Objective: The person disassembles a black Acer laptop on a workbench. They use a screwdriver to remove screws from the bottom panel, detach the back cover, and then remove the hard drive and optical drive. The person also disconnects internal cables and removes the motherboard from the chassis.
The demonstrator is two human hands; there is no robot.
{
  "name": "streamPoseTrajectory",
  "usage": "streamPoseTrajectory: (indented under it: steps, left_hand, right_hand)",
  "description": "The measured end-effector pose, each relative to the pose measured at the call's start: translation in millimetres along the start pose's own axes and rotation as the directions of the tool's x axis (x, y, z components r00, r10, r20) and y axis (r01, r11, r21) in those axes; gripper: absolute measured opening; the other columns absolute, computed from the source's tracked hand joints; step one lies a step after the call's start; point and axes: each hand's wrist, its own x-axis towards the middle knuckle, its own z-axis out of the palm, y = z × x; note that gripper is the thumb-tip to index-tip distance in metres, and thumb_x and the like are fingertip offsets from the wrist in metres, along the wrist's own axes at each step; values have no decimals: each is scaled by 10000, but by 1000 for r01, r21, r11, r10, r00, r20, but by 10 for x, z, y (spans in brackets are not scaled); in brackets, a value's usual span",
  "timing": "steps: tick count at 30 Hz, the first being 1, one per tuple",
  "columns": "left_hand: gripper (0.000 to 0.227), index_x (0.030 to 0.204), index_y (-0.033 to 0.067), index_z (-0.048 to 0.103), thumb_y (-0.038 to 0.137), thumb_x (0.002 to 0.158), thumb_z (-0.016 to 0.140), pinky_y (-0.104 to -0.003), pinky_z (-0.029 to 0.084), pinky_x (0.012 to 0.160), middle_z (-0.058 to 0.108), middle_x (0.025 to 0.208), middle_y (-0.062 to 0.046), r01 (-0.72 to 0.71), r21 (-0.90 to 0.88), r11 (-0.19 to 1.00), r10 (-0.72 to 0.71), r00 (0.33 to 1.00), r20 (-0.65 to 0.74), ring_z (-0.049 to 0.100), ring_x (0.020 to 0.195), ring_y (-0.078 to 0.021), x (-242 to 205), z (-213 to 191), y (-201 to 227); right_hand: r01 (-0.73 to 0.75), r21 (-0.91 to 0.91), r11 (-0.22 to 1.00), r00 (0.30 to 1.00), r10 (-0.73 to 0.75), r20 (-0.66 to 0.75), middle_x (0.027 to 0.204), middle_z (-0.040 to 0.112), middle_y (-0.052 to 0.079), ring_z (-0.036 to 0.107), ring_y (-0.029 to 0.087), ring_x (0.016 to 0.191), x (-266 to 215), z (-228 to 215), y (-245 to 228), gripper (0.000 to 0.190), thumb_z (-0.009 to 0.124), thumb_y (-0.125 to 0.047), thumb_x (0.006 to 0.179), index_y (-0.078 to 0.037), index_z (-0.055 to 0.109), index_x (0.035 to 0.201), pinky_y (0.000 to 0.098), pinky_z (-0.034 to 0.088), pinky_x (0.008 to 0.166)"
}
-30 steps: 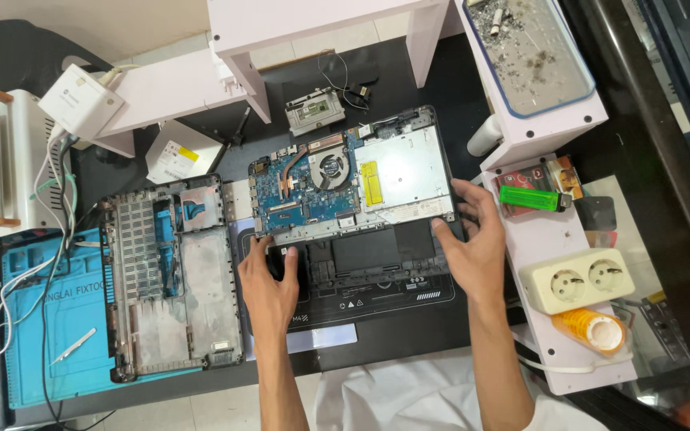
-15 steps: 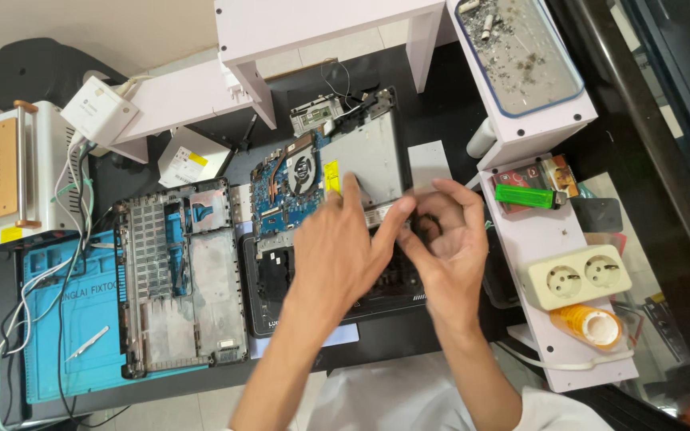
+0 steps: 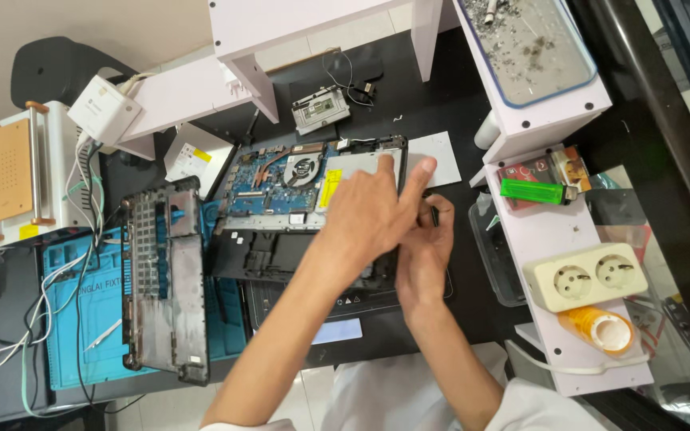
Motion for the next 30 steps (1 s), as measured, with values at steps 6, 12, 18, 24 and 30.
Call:
streamPoseTrajectory:
  steps: [6, 12, 18, 24, 30]
  left_hand:
    - [683, 1121, -78, 593, 584, 1017, 460, -557, 543, 731, 692, 716, -318, 572, -414, 708, -463, 819, 339, 690, 781, -511, -40, 380, 225]
    - [620, 1206, 13, 635, 562, 1002, 431, -552, 558, 790, 720, 805, -286, 630, -416, 656, -504, 775, 381, 717, 855, -476, -218, 513, 234]
    - [446, 1315, 47, 603, 360, 997, 618, -492, 541, 909, 678, 1252, -225, 704, -177, 688, -718, 696, -20, 658, 1141, -395, -824, 418, -782]
    - [636, 1440, 69, 519, 207, 862, 746, -592, 370, 996, 491, 1443, -228, 788, 91, 609, -756, 611, -235, 447, 1327, -422, -1649, 477, -1494]
    - [528, 1437, 69, 534, 124, 932, 679, -556, 418, 999, 540, 1444, -162, 763, 96, 639, -722, 639, -265, 495, 1322, -386, -2036, 658, -1592]
  right_hand:
    - [-160, 1, 987, 984, 160, 79, 1202, 570, 100, 596, 214, 1141, 267, -593, 21, 546, 621, 107, 825, -92, 452, 1304, 350, 535, 995]
    - [-101, -67, 993, 978, 111, 178, 1275, 564, 117, 589, 227, 1222, 187, -834, 166, 596, 540, 151, 755, -47, 464, 1312, 343, 524, 1048]
    - [171, -822, 543, 982, -28, 186, 1349, 589, 166, 636, 237, 1192, 161, -695, -11, 575, 649, 106, 822, -3, 471, 1358, 334, 559, 853]
    - [227, -964, 141, 972, 26, 233, 1174, 652, 198, 667, 263, 993, 213, -373, -52, 793, 792, -64, 817, -18, 366, 1484, 355, 606, 705]
    - [142, -988, 51, 981, 129, 148, 1163, 659, 169, 693, 247, 891, 285, -344, -89, 762, 770, -98, 819, -25, 397, 1480, 371, 600, 694]
